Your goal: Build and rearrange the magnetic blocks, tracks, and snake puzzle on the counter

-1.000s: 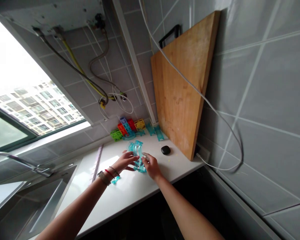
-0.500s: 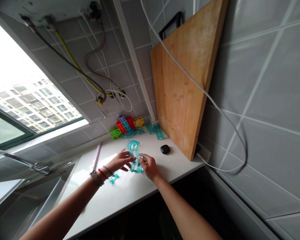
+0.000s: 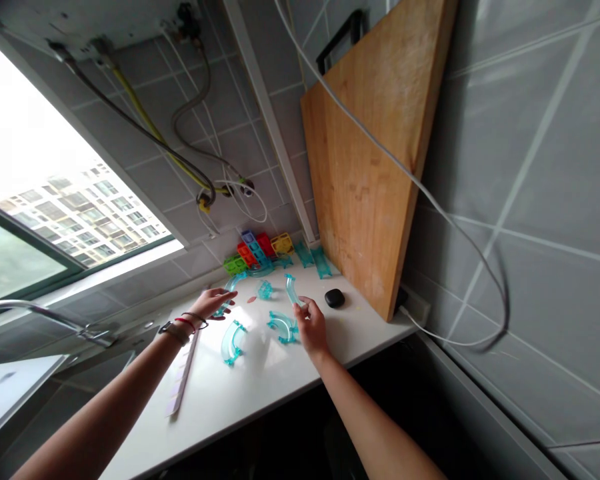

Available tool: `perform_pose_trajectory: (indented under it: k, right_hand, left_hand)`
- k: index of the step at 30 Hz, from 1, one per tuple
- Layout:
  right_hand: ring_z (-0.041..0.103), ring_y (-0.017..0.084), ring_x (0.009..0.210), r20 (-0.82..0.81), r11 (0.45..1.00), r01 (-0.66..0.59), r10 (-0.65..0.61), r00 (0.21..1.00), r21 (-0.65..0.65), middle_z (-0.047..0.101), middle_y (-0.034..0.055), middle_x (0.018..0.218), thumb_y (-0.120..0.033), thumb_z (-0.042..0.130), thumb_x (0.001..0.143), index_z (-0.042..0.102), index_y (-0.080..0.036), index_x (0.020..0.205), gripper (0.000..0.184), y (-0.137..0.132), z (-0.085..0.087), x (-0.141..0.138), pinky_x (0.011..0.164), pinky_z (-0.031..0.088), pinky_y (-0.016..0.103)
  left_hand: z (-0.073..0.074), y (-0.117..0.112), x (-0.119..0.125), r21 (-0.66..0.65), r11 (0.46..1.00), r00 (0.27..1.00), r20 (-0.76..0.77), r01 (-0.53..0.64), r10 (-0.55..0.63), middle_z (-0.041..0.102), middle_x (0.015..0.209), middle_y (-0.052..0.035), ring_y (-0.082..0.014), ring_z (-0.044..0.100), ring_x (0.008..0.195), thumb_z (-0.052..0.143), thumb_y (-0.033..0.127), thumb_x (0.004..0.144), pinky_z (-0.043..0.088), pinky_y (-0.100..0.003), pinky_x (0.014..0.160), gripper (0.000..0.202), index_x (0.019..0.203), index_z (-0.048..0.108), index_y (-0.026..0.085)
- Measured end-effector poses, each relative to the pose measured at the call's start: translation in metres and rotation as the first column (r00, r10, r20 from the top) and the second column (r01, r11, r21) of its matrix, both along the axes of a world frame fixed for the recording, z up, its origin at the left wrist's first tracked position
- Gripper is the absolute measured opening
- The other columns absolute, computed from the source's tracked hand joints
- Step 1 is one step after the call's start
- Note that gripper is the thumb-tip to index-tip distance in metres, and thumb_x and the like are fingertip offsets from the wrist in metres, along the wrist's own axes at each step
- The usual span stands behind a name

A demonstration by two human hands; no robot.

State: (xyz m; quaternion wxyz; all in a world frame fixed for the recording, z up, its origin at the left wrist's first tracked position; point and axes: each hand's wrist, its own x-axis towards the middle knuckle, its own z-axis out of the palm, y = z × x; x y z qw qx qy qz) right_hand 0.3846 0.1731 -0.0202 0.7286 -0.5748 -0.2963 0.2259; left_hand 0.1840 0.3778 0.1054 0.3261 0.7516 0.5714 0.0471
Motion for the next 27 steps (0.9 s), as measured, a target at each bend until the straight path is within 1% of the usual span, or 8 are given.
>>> perform_pose_trajectory:
  k: [4,7,10,13,16,19,22,27]
  right_hand:
    - [0.054,0.018,0.069,0.081,0.987,0.158,-0.155,0.985,-0.032,0.057,0.0003,0.078,-0.055,0.059,0.091,0.063,-0.016,0.117,0.047,-0.001,-0.002,-0.002,0.067,0.048,0.031]
    - [0.055,0.021,0.078,0.183,0.965,0.26,-0.25,0.951,-0.033,0.061,0.0049,0.088,-0.052,0.063,0.089,0.062,-0.016,0.121,0.048,0.0,-0.004,-0.005,0.079,0.05,0.036]
    - [0.056,0.025,0.087,0.277,0.952,0.305,-0.286,0.917,-0.027,0.062,0.0092,0.098,-0.043,0.065,0.086,0.063,-0.018,0.121,0.043,0.004,-0.008,-0.008,0.087,0.05,0.043]
    - [0.057,0.03,0.1,0.378,0.949,0.312,-0.277,0.883,-0.035,0.062,0.0133,0.108,-0.031,0.064,0.084,0.062,-0.018,0.125,0.043,0.008,-0.013,-0.012,0.094,0.049,0.048]
    - [0.057,0.032,0.106,0.511,0.942,0.328,-0.247,0.823,-0.072,0.061,0.0159,0.113,-0.023,0.063,0.083,0.06,-0.017,0.13,0.047,0.011,-0.018,-0.014,0.095,0.05,0.049]
    - [0.057,0.032,0.105,0.572,0.937,0.333,-0.215,0.792,-0.108,0.063,0.0158,0.111,-0.021,0.062,0.085,0.062,-0.017,0.128,0.043,0.011,-0.02,-0.014,0.093,0.051,0.048]
    - [0.058,0.032,0.104,0.587,0.934,0.335,-0.202,0.784,-0.126,0.064,0.0153,0.11,-0.022,0.063,0.086,0.063,-0.018,0.125,0.04,0.011,-0.02,-0.014,0.092,0.05,0.047]
    - [0.058,0.032,0.105,0.612,0.927,0.342,-0.183,0.769,-0.152,0.065,0.0151,0.109,-0.023,0.065,0.086,0.062,-0.017,0.124,0.038,0.011,-0.02,-0.013,0.092,0.049,0.046]
  left_hand:
    - [-0.026,0.024,-0.014,0.108,0.994,0.963,-0.265,-0.027,0.055,0.068,0.114,-0.0091,-0.0216,0.068,0.098,0.062,0.043,0.098,0.059,-0.041,0.084,0.035,0.117,0.065,0.014]
    - [-0.045,0.033,-0.019,0.155,0.988,0.916,-0.396,-0.001,0.063,0.066,0.12,-0.0092,-0.0231,0.067,0.103,0.062,0.041,0.098,0.058,-0.043,0.089,0.034,0.121,0.064,0.016]
    - [-0.058,0.039,-0.02,0.197,0.98,0.873,-0.483,0.03,0.07,0.066,0.122,-0.0099,-0.0237,0.066,0.106,0.062,0.041,0.098,0.057,-0.045,0.091,0.036,0.123,0.063,0.016]
    - [-0.066,0.044,-0.022,0.23,0.972,0.836,-0.541,0.047,0.088,0.065,0.123,-0.0106,-0.0243,0.065,0.107,0.061,0.045,0.098,0.055,-0.046,0.093,0.039,0.123,0.063,0.015]
    - [-0.067,0.047,-0.022,0.255,0.966,0.814,-0.57,0.04,0.117,0.065,0.123,-0.0124,-0.0256,0.066,0.107,0.059,0.054,0.096,0.054,-0.047,0.093,0.049,0.125,0.061,0.015]
    - [-0.064,0.052,-0.015,0.316,0.948,0.814,-0.562,0.049,0.145,0.063,0.129,-0.016,-0.0284,0.065,0.111,0.056,0.061,0.095,0.053,-0.048,0.094,0.06,0.133,0.057,0.014]
    - [-0.055,0.059,0.002,0.389,0.914,0.834,-0.536,0.112,0.126,0.059,0.136,-0.0147,-0.029,0.062,0.117,0.058,0.053,0.097,0.052,-0.051,0.098,0.053,0.135,0.056,0.016]
    - [-0.047,0.079,0.046,0.435,0.86,0.863,-0.505,0.268,-0.014,0.062,0.132,-0.0111,-0.0258,0.063,0.114,0.063,0.037,0.098,0.055,-0.048,0.095,0.037,0.129,0.061,0.018]
